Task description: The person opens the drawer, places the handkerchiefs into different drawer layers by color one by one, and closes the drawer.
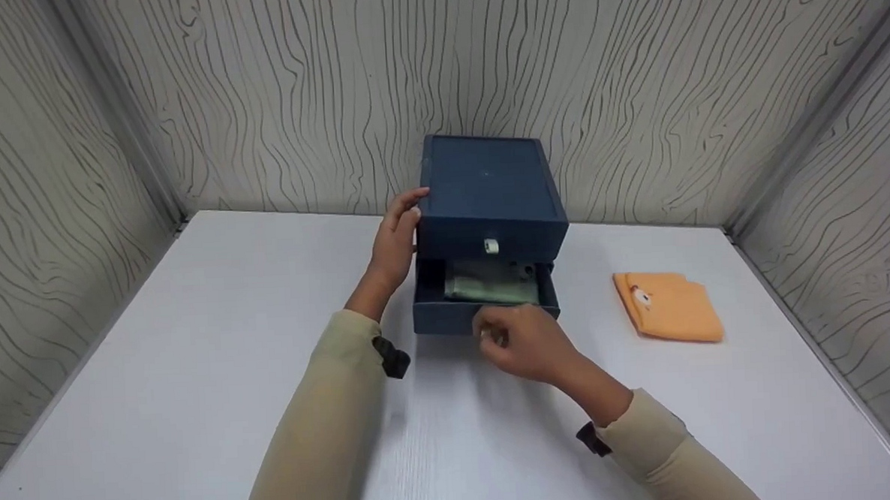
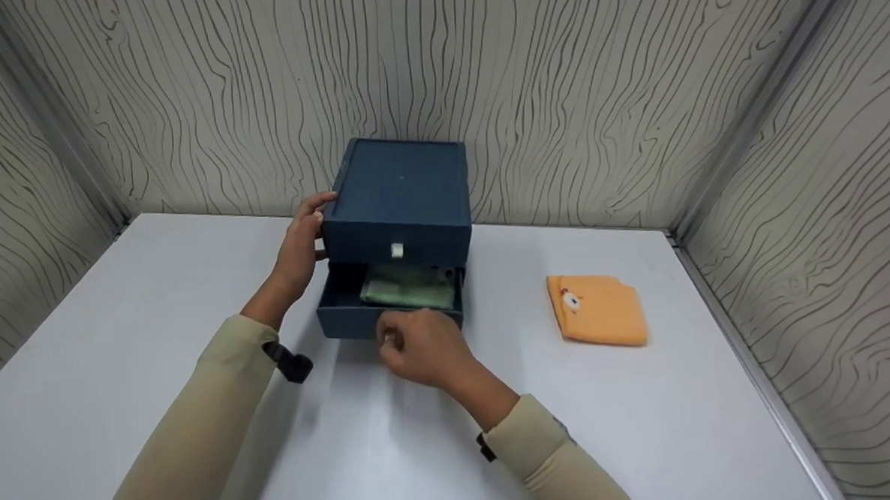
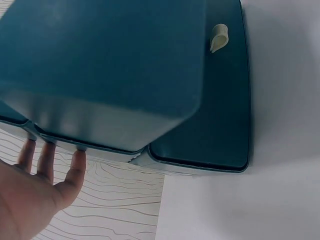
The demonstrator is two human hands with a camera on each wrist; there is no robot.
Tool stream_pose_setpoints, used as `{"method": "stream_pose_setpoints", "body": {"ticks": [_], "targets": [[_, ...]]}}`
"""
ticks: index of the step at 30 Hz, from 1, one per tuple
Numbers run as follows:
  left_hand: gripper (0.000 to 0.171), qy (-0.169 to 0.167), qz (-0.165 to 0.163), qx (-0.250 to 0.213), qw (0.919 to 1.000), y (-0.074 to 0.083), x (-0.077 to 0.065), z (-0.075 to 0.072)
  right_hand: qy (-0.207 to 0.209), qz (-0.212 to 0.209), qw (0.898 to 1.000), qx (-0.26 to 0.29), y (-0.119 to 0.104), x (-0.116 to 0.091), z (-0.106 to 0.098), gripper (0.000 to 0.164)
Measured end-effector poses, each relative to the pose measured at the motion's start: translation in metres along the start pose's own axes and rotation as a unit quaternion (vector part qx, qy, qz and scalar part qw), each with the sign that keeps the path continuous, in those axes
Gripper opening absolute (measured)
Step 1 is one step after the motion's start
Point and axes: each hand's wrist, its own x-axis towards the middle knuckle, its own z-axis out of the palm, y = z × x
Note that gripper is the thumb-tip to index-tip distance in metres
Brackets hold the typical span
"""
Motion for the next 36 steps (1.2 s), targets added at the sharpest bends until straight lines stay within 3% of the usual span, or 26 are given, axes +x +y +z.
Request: {"method": "stream_pose_setpoints", "body": {"ticks": [6, 12, 21, 29, 36], "targets": [[0.041, -0.010, -0.008, -0.005, 0.9999, 0.006, -0.001, -0.001, 0.006, 0.009, 1.000, 0.002, 0.008, 0.009, 0.000, 0.014], [0.042, -0.016, -0.012, 0.007, 0.9998, 0.029, -0.013, 0.000, 0.013, 0.007, 1.000, 0.001, 0.013, 0.015, 0.001, 0.013], [0.041, -0.016, -0.003, 0.001, 0.9999, 0.000, -0.001, -0.001, 0.007, 0.016, 1.000, 0.010, 0.022, 0.027, 0.002, 0.015], [0.040, 0.003, 0.004, 0.014, 0.9999, 0.000, -0.001, 0.001, 0.003, 0.024, 0.999, 0.032, 0.028, 0.036, 0.003, 0.016], [0.040, -0.001, 0.002, 0.005, 1.0000, 0.000, 0.000, 0.001, -0.004, 0.045, 0.998, 0.050, 0.032, 0.042, 0.002, 0.011]]}}
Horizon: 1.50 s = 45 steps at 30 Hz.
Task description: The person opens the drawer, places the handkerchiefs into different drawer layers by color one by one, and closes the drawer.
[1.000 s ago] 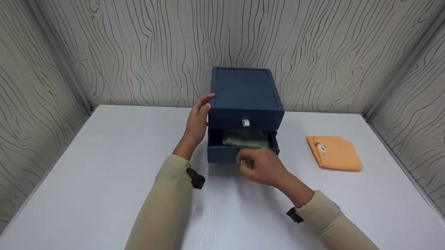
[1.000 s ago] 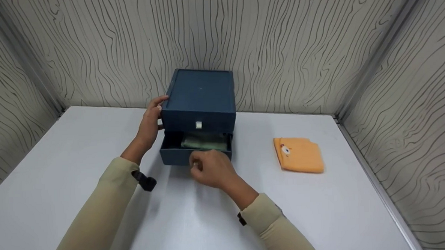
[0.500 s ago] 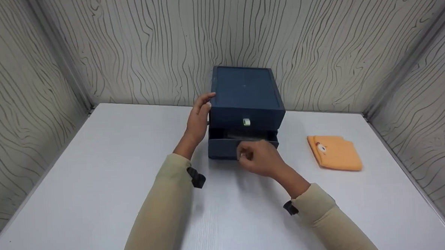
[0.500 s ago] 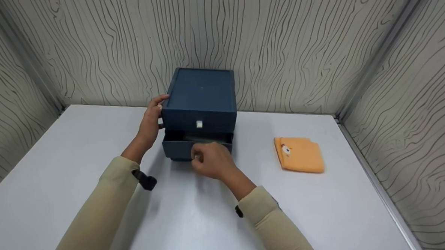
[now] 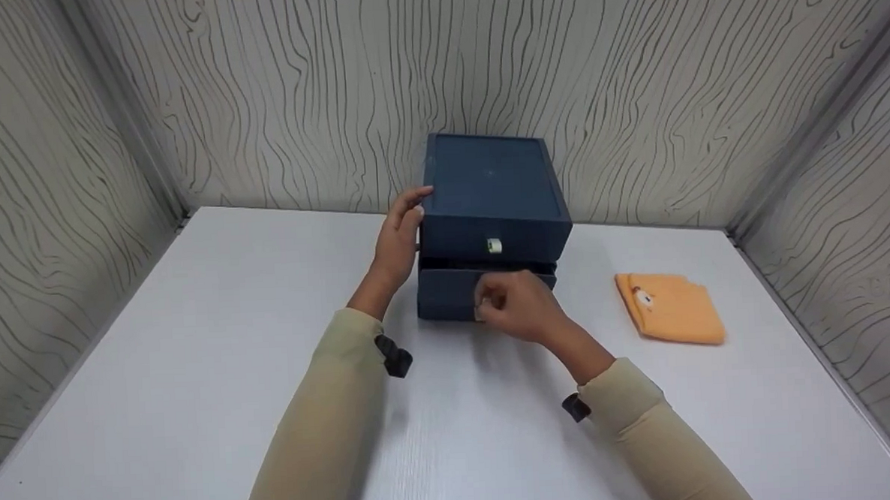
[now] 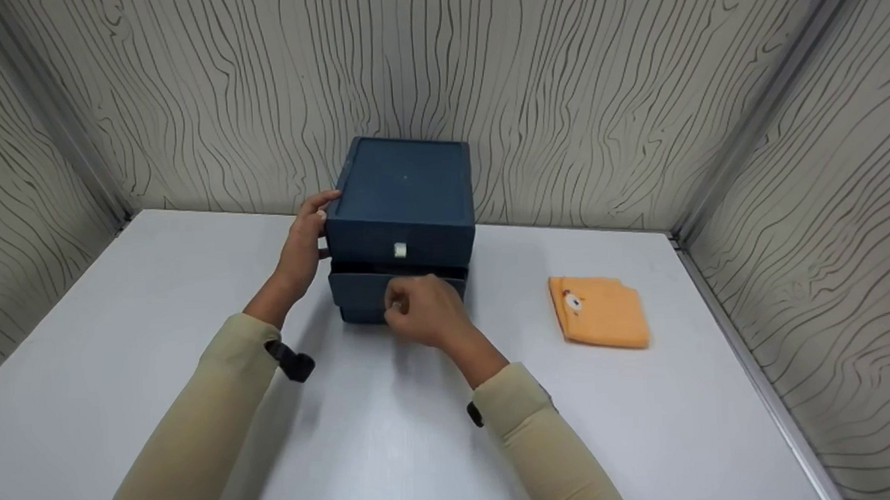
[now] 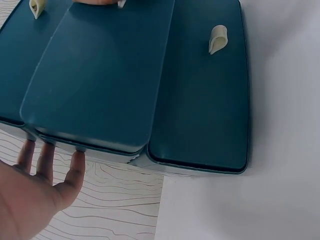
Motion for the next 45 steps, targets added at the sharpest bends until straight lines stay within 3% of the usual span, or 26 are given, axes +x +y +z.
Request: {"method": "stream_pose_setpoints", "body": {"ticks": [7, 16, 28, 41, 45], "targets": [[0.042, -0.011, 0.000, -0.012, 0.9999, -0.001, 0.001, -0.001, -0.005, 0.011, 1.000, 0.007, 0.002, 0.005, -0.001, 0.009], [0.041, -0.006, 0.005, -0.010, 0.9999, -0.003, -0.001, 0.001, 0.002, 0.004, 1.000, 0.006, 0.005, 0.008, -0.001, 0.012], [0.041, -0.003, 0.016, -0.005, 0.9999, -0.003, -0.002, 0.003, 0.013, 0.026, 1.000, -0.005, 0.008, 0.010, 0.002, 0.009], [0.041, 0.000, 0.006, -0.002, 1.0000, -0.002, -0.001, 0.002, 0.021, 0.031, 0.999, -0.008, 0.008, 0.010, 0.004, 0.008], [0.041, -0.001, -0.003, -0.006, 1.0000, -0.002, -0.001, 0.000, 0.018, 0.027, 0.999, 0.004, 0.009, 0.005, 0.005, 0.016]]}}
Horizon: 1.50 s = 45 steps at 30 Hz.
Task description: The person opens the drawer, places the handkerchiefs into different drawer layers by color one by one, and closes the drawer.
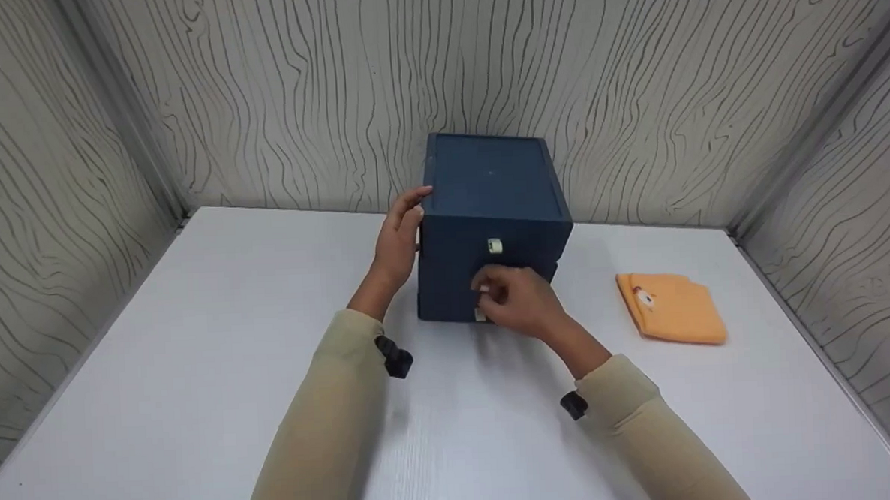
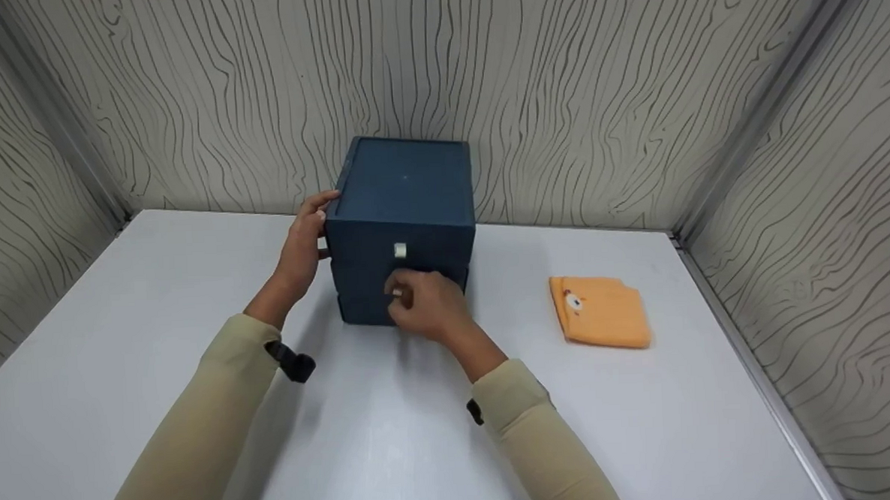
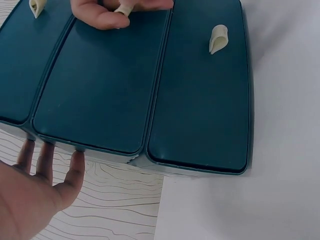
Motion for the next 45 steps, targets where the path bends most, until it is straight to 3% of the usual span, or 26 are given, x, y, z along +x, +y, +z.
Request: {"method": "stream_pose_setpoints", "body": {"ticks": [4, 11, 20, 38, 45], "targets": [[0.040, 0.003, -0.003, 0.003, 1.0000, 0.000, 0.000, -0.001, -0.020, -0.008, 1.000, 0.009, 0.004, -0.007, 0.003, 0.024], [0.039, 0.009, -0.004, 0.004, 0.9999, 0.000, -0.001, -0.002, -0.060, -0.030, 0.998, -0.006, 0.005, -0.016, 0.005, 0.019], [0.041, -0.001, -0.003, 0.000, 1.0000, 0.000, -0.001, -0.001, -0.121, 0.039, 0.992, -0.020, 0.008, -0.019, 0.013, 0.018], [0.041, 0.011, 0.003, 0.009, 0.9999, 0.001, 0.000, 0.003, -0.118, 0.074, 0.990, -0.025, 0.012, -0.016, 0.028, 0.019], [0.039, 0.023, 0.008, 0.018, 0.9995, 0.002, -0.001, 0.003, -0.109, 0.067, 0.991, -0.051, 0.012, -0.016, 0.032, 0.018]]}}
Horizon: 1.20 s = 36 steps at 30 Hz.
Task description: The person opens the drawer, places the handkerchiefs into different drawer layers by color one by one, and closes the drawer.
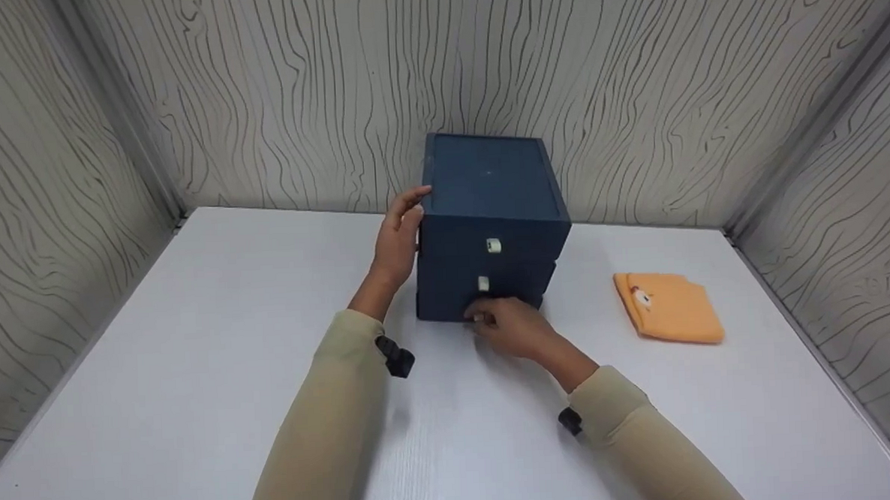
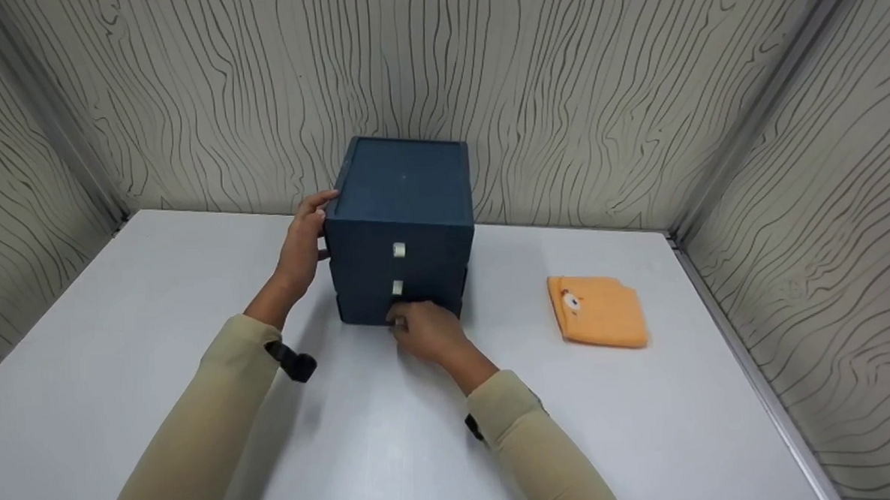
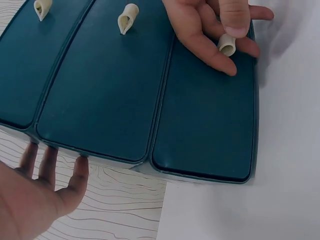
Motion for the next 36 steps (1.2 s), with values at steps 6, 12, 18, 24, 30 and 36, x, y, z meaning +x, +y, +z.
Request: {"method": "stream_pose_setpoints", "body": {"ticks": [6, 12, 18, 24, 30, 36], "targets": [[0.036, 0.011, -0.003, -0.011, 0.9999, 0.006, 0.003, 0.001, 0.009, 0.004, 1.000, -0.013, 0.002, 0.001, 0.001, 0.016], [0.035, -0.018, -0.020, -0.026, 0.9993, 0.012, 0.007, -0.002, 0.020, 0.000, 1.000, -0.002, 0.006, 0.002, 0.002, 0.017], [0.040, -0.042, -0.016, -0.007, 0.9990, 0.011, 0.010, -0.006, 0.023, -0.011, 1.000, 0.003, 0.005, 0.003, 0.002, 0.017], [0.039, -0.059, -0.013, -0.005, 0.9982, 0.011, 0.011, -0.008, 0.023, -0.010, 1.000, 0.000, 0.003, 0.004, 0.003, 0.016], [0.036, -0.055, -0.024, -0.004, 0.9982, 0.015, 0.011, -0.009, 0.034, -0.016, 0.999, -0.008, 0.003, 0.003, 0.003, 0.013], [0.035, -0.055, -0.030, -0.031, 0.9976, 0.014, 0.012, -0.009, 0.024, -0.007, 1.000, -0.005, 0.003, 0.003, 0.002, 0.010]]}}
